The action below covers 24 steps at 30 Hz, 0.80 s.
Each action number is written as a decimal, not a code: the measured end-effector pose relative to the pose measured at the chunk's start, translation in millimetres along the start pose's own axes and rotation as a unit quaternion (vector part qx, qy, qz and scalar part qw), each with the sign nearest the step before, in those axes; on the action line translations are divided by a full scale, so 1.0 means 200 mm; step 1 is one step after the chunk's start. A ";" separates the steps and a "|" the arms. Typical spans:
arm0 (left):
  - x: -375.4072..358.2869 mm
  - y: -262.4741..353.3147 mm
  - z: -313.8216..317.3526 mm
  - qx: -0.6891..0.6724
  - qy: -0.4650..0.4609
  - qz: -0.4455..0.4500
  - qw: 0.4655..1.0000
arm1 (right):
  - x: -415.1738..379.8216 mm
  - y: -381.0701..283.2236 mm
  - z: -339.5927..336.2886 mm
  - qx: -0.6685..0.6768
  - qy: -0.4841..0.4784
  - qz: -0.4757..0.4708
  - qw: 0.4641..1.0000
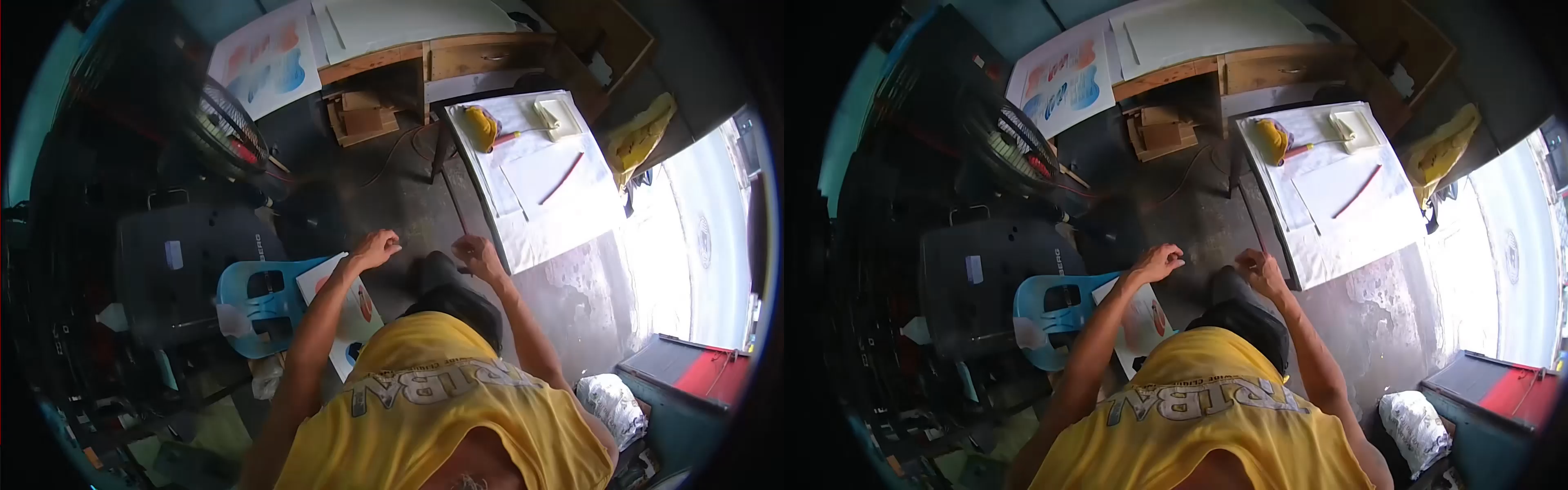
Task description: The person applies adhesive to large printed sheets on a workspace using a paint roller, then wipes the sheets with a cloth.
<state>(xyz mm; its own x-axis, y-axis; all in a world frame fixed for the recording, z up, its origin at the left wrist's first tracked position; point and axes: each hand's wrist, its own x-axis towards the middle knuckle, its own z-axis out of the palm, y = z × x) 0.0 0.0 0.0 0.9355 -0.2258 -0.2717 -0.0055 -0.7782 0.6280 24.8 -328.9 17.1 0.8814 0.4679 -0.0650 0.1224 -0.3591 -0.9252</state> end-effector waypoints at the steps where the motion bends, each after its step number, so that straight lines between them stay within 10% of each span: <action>1: -0.01 -0.01 -0.01 -0.001 0.010 0.003 1.000 | 0.02 -0.05 0.02 0.029 -0.002 -0.001 1.000; 11: 1.41 -0.49 -0.82 0.017 -0.041 -0.090 0.995 | 1.56 0.18 -0.08 0.264 -0.014 0.082 0.961; 15: 1.75 -0.65 -1.08 0.014 0.136 0.039 0.990 | 2.08 0.02 -0.28 0.370 0.002 0.108 0.923; 19: 2.07 -0.79 -1.39 0.058 0.110 0.037 0.992 | 2.69 0.13 -0.44 0.389 0.060 0.186 0.900; 24: 2.60 -1.24 -1.62 0.084 0.112 0.075 0.987 | 3.44 0.71 -0.59 0.283 0.103 -0.009 0.954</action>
<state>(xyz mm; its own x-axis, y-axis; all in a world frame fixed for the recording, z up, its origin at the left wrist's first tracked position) 602.6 265.7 -61.3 0.9743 -0.2252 -0.0050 -0.1907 -0.8366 0.5136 701.9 -152.6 -114.4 0.9595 0.2806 -0.0265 -0.0763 0.1681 -0.9828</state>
